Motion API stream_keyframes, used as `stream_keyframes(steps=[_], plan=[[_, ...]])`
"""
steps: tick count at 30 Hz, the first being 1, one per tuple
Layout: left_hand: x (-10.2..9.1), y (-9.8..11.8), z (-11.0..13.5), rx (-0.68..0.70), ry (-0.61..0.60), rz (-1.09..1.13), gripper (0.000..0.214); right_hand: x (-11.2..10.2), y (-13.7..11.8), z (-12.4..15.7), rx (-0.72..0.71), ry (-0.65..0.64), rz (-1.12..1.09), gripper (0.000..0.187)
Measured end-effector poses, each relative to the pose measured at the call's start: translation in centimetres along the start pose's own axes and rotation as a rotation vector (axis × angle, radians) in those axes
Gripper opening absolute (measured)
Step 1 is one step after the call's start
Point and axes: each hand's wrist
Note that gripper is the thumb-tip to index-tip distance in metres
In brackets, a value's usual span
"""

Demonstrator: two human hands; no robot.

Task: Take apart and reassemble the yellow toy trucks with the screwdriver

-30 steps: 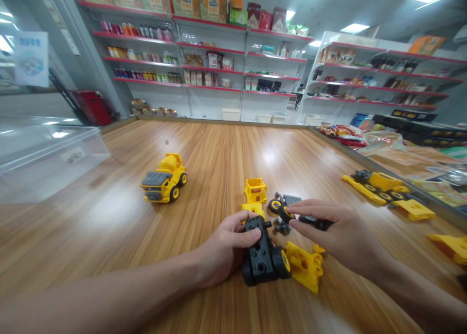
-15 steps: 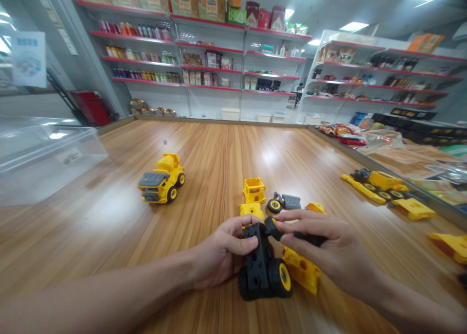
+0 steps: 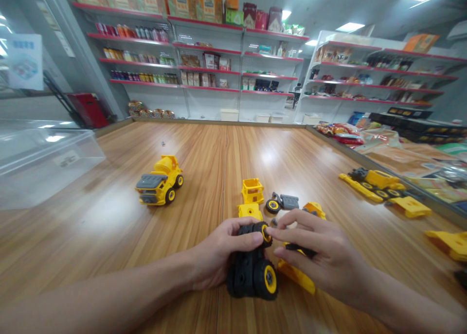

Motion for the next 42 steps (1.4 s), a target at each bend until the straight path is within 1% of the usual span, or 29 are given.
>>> stream_keyframes(steps=[3,5,7,10,13,18,21,24,27,33,36,39,42], plan=[[-0.1,0.0,0.2,-0.009,0.015,-0.04,0.022,-0.6,-0.3,-0.1,0.06,-0.036,0.027,0.021],[0.0,0.1,0.3,-0.024,0.032,-0.083,0.028,-0.9,-0.6,-0.2,0.128,-0.073,0.052,0.014],[0.1,0.2,0.5,-0.036,0.047,-0.117,0.032,-1.1,-1.0,-0.2,0.161,-0.106,0.082,0.011],[0.2,0.1,0.5,-0.032,0.061,-0.131,0.036,-1.0,-1.2,-0.1,0.105,-0.138,0.125,0.012],[0.2,0.0,0.5,-0.012,0.045,-0.143,0.038,-0.8,-1.2,0.1,0.046,-0.148,0.154,0.014],[0.0,-0.3,0.4,0.009,0.057,-0.175,0.037,-0.8,-1.1,0.3,-0.004,-0.146,0.22,0.015],[-0.1,-0.4,0.4,0.043,0.061,-0.252,0.036,-0.7,-1.1,0.3,-0.027,-0.15,0.241,0.016],[-0.1,-0.4,0.4,0.089,0.075,-0.333,0.035,-0.6,-1.1,0.4,-0.02,-0.134,0.234,0.015],[-0.1,-0.4,0.5,0.098,0.085,-0.358,0.034,-0.4,-1.0,0.5,0.011,-0.119,0.23,0.013],[-0.1,-0.4,0.6,0.092,0.1,-0.371,0.035,-0.5,-1.2,0.4,0.024,-0.171,0.237,0.013],[0.0,-0.3,0.6,0.111,0.088,-0.399,0.035,-0.5,-1.2,0.5,0.041,-0.193,0.241,0.012],[0.2,-0.1,0.7,0.133,0.075,-0.439,0.035,-0.5,-1.1,0.6,0.014,-0.189,0.249,0.013],[0.4,-0.1,1.0,0.149,0.098,-0.5,0.036,-0.5,-1.0,0.7,-0.023,-0.213,0.258,0.014]])
Point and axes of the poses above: each hand's wrist, its own z-axis away from the middle knuckle, its own x-axis out of the palm, y = z × x, and after that the axes turned 14 degrees about y, right-handed
